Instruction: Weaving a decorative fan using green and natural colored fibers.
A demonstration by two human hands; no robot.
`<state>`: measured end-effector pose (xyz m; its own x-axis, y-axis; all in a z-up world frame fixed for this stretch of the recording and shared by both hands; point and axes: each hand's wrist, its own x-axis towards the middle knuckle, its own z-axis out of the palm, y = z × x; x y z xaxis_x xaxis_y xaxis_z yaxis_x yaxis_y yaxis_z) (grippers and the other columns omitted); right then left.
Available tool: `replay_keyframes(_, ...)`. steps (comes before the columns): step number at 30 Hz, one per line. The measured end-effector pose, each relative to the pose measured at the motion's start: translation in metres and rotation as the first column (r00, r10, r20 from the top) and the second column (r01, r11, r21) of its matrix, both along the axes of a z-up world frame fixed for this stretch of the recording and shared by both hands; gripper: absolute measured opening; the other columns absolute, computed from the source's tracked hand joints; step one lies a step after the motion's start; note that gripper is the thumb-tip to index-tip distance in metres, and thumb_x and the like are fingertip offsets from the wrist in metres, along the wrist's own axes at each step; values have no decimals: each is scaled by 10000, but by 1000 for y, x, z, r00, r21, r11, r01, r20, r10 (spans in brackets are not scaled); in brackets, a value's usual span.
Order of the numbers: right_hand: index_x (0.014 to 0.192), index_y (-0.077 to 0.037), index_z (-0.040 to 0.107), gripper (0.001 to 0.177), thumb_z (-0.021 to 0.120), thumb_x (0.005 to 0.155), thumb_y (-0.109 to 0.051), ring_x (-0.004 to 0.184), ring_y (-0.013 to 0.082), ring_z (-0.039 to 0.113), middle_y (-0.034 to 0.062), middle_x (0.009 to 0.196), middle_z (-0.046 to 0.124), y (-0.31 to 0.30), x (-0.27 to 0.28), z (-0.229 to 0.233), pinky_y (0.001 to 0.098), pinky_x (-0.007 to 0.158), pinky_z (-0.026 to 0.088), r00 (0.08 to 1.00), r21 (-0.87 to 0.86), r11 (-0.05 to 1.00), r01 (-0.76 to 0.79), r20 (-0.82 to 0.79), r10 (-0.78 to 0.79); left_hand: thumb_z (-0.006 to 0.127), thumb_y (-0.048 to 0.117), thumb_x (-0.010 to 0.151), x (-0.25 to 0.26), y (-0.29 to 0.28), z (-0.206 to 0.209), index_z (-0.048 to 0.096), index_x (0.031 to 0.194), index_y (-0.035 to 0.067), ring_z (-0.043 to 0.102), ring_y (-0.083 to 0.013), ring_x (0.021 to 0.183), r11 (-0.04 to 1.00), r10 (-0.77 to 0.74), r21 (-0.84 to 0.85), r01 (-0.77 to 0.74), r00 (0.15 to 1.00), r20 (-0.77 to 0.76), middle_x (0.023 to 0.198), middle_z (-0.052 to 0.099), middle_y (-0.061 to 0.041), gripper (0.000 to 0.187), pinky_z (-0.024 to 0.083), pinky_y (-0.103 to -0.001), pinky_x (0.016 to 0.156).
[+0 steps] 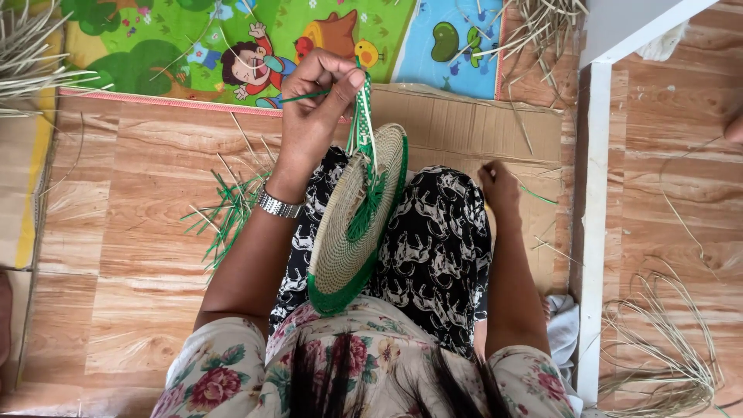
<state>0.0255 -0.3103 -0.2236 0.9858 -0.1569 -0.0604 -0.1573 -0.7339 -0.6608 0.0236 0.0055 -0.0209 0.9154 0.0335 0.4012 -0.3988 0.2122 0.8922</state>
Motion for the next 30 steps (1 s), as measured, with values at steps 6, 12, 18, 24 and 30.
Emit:
replay_keyframes(6,934,-128,571,251,373,788,-77,822,272,413,135,908,468,-9,-6,-36,386,736,342,999,-346,937,-49,5,54,472,81,853,8,-9,-10,404,862,32,482,-98,662,991,130,26,-135,982,134,751,452,-37,85,411,-205,618)
replay_keyframes(12,1096,40,485,346,416,794,-114,848,128,520,108,988,568,37,-34,57,224,749,427,928,628,777,-43,-264,264,468,191,860,20,-12,-26,368,873,50,482,-104,542,987,142,-93,-133,984,104,690,443,-41,174,428,-207,491)
replay_keyframes(18,1127,25,451,389,409,779,-144,888,184,482,136,1038,512,27,-38,6,276,774,385,929,265,912,-312,-115,351,461,200,862,18,-17,-22,349,879,60,480,-109,491,988,110,-113,-101,991,76,669,444,-52,180,414,-204,429)
replay_keyframes(24,1157,10,417,434,402,764,-175,929,239,444,164,1089,455,-5,-52,-54,329,799,342,910,-182,894,-409,-15,413,487,156,872,2,-16,13,396,930,94,481,-135,541,966,75,-250,-57,995,62,735,493,-74,125,403,-229,451)
replay_keyframes(30,1188,-6,384,482,396,749,-205,969,293,404,191,1140,398,-25,-57,-108,381,824,298,849,-589,699,-406,40,527,478,99,923,-6,5,49,414,940,95,481,-225,618,940,63,-341,18,972,225,711,457,-140,67,406,-303,530)
